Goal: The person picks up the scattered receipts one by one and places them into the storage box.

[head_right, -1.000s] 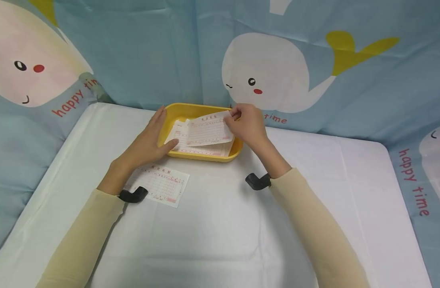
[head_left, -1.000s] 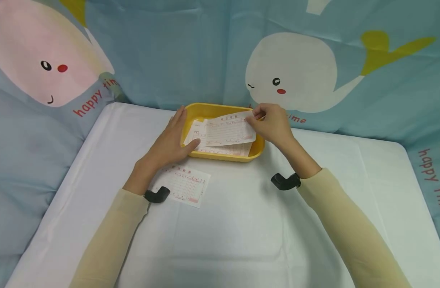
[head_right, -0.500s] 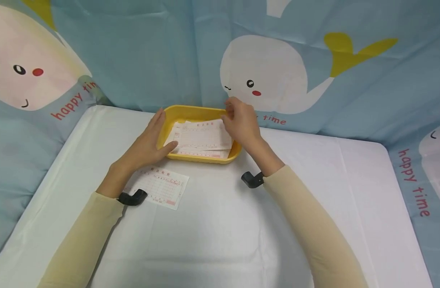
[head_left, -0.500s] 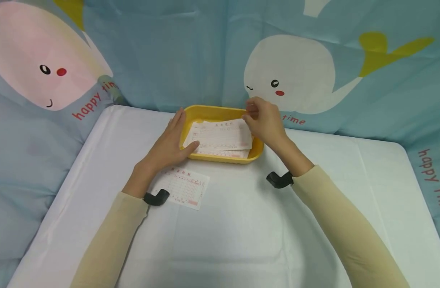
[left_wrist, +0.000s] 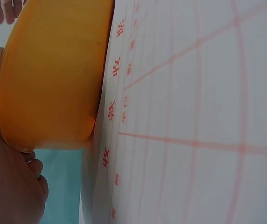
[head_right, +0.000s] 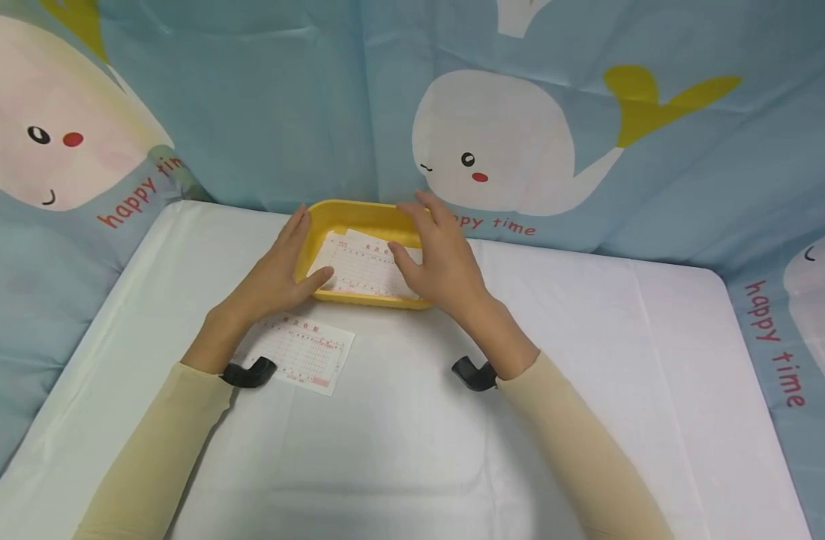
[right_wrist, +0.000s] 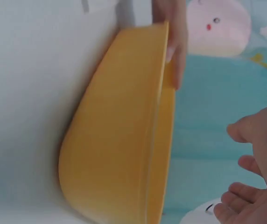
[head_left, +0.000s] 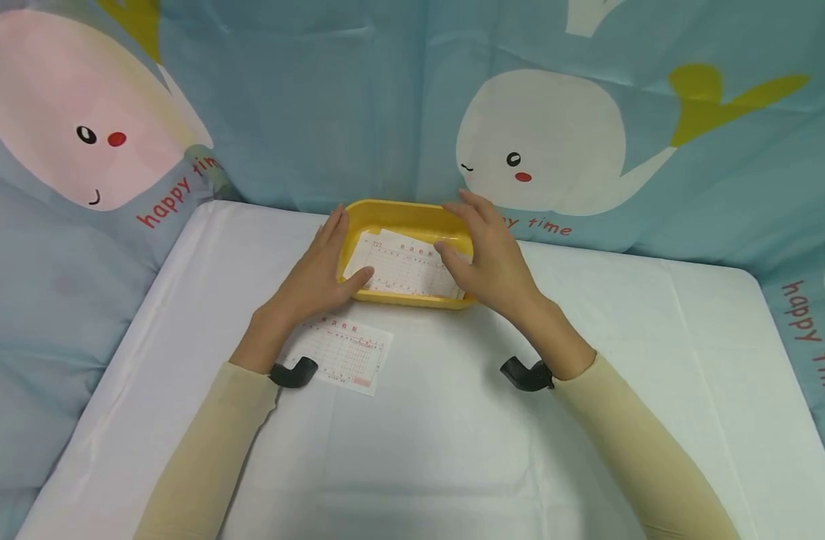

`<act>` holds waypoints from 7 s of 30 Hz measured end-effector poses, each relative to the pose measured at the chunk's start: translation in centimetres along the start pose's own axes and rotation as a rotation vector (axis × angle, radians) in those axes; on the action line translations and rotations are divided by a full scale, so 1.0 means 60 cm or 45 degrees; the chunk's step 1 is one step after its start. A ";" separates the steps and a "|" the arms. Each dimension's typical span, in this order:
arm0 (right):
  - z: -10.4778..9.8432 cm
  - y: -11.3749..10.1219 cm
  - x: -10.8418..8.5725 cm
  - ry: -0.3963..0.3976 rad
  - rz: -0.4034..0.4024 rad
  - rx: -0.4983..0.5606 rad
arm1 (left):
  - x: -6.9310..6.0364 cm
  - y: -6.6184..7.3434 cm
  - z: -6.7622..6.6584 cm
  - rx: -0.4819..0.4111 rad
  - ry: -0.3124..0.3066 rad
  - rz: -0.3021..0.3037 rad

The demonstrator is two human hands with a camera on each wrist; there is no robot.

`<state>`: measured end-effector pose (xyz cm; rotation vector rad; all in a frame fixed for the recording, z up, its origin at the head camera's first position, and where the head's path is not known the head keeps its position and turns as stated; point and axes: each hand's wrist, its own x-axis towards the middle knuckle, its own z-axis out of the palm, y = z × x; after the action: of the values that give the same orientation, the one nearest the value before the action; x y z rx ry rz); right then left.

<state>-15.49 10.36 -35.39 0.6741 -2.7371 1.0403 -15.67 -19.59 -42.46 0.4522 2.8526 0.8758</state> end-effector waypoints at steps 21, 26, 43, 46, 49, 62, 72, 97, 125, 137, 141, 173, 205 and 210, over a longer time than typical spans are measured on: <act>0.085 -0.084 -0.127 0.171 -0.140 0.283 | 0.006 -0.002 0.005 -0.017 0.009 -0.032; 0.109 -0.085 -0.144 0.125 -0.198 0.216 | 0.006 -0.003 0.006 -0.027 0.017 -0.026; 0.167 -0.084 -0.162 -0.172 -0.157 0.224 | 0.002 -0.008 0.003 0.002 0.021 -0.014; 0.176 -0.080 -0.164 -0.226 -0.111 0.161 | 0.000 -0.009 0.002 0.001 0.021 -0.015; 0.183 -0.076 -0.165 -0.271 -0.080 0.098 | 0.001 -0.009 0.002 0.000 0.022 -0.006; 0.208 -0.081 -0.161 -0.264 -0.019 -0.032 | 0.007 -0.010 0.003 0.034 0.025 0.017; 0.216 -0.091 -0.153 -0.235 0.129 -0.016 | 0.006 -0.008 0.003 0.034 0.011 -0.004; 0.200 -0.090 -0.146 -0.261 0.149 0.369 | 0.007 -0.011 0.002 0.016 0.015 -0.004; 0.111 -0.065 -0.128 -0.389 0.406 0.702 | 0.005 -0.009 0.004 0.022 0.029 -0.012; 0.067 -0.086 -0.129 -0.225 0.423 0.533 | 0.005 -0.007 0.000 0.038 0.017 -0.039; 0.041 -0.082 -0.132 -0.231 0.437 0.523 | 0.005 -0.006 0.001 0.035 0.002 -0.052; -0.033 0.037 -0.010 0.139 0.538 0.458 | 0.007 -0.005 -0.001 0.008 -0.008 -0.054; 0.003 0.021 0.066 -0.076 0.533 -0.135 | 0.004 -0.012 -0.001 0.001 -0.033 -0.033; -0.006 0.024 0.064 -0.023 0.460 -0.053 | 0.004 -0.009 -0.003 -0.003 -0.023 -0.020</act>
<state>-19.54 10.16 -34.90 0.1840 -2.9555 1.0387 -16.09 -20.05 -42.65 0.4347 2.8341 0.8682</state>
